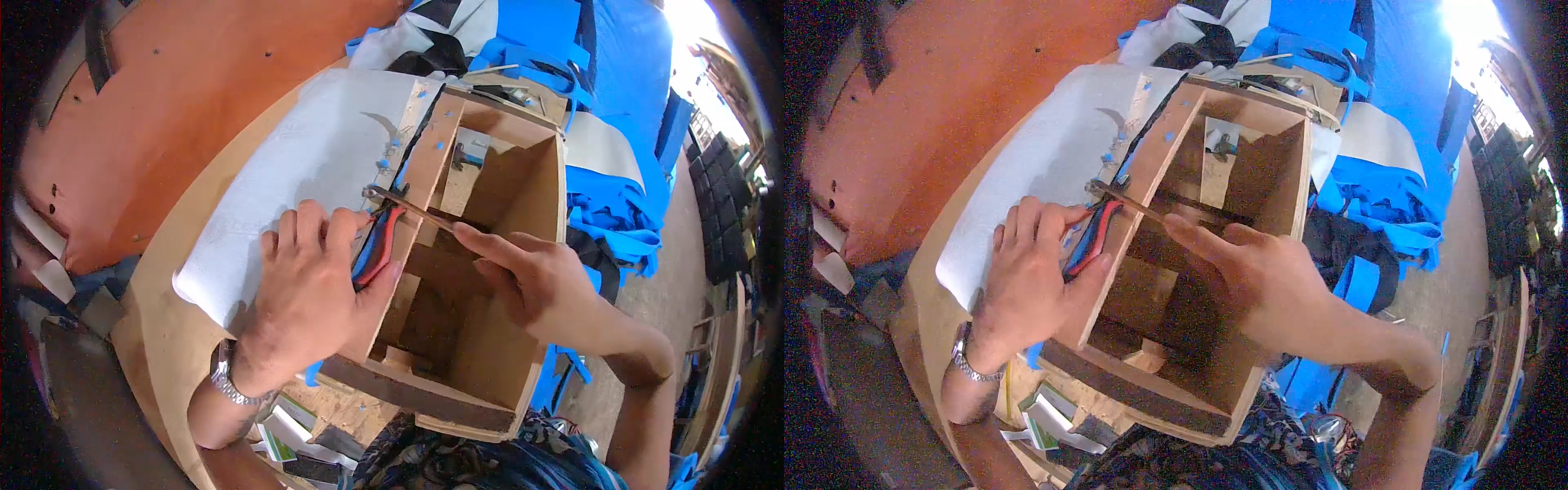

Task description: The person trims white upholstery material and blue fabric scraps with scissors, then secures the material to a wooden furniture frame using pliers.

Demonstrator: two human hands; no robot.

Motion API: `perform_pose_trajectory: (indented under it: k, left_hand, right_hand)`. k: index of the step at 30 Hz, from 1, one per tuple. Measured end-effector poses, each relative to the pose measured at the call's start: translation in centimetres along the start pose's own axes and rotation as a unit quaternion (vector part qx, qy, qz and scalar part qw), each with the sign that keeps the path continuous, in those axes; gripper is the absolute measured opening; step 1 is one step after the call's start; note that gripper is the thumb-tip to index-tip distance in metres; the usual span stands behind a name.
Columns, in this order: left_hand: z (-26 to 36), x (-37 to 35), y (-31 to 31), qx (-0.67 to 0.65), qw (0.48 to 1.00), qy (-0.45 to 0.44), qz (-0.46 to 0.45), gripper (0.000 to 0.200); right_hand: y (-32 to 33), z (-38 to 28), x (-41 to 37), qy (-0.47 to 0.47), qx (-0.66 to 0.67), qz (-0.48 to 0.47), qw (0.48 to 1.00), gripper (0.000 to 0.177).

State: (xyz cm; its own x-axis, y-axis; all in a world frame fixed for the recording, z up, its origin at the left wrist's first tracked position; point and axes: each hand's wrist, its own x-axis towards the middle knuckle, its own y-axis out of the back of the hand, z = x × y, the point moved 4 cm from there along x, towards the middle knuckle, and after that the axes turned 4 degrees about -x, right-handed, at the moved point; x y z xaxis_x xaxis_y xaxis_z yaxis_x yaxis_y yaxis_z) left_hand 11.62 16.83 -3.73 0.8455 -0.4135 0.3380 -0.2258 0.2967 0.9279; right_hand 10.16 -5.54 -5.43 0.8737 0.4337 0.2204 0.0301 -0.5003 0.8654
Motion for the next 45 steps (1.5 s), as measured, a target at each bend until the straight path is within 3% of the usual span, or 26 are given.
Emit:
perform_pose_trajectory:
  k: [4,7,10,16,25,31,43,45]
  left_hand:
    - [-0.2,-0.8,0.8,-0.030,0.999,0.008,-0.013,0.046]
    - [0.0,-0.9,1.0,-0.033,0.999,0.014,-0.026,0.045]
    - [0.0,-1.0,1.0,-0.029,0.999,0.014,-0.017,0.047]
    - [0.1,-0.8,0.8,-0.034,0.999,0.021,-0.014,0.048]
    - [-0.1,-0.7,0.8,-0.042,0.999,0.020,-0.023,0.048]
    - [-0.2,-0.6,0.8,-0.040,0.999,0.015,-0.026,0.049]
    - [0.1,-0.8,0.8,-0.018,1.000,0.007,-0.021,0.048]
    - [0.2,-0.7,0.7,-0.016,1.000,0.008,-0.018,0.047]
  right_hand:
    - [1.5,-0.1,0.3,0.035,0.016,-0.031,0.999,0.047]
    - [4.3,-2.0,0.9,0.004,-0.044,-0.074,0.996,0.039]
    - [4.4,-3.0,1.6,0.040,-0.118,-0.054,0.991,0.041]
    - [4.0,-4.3,0.8,-0.012,-0.205,-0.074,0.976,0.047]
    - [4.4,-2.7,1.0,0.008,-0.081,-0.051,0.995,0.050]
    - [4.2,-2.4,1.7,0.025,-0.080,-0.048,0.995,0.051]
    - [1.5,-2.7,0.1,-0.049,-0.111,-0.086,0.989,0.047]
    - [-0.6,-0.8,-0.5,0.007,-0.149,-0.059,0.987,0.064]
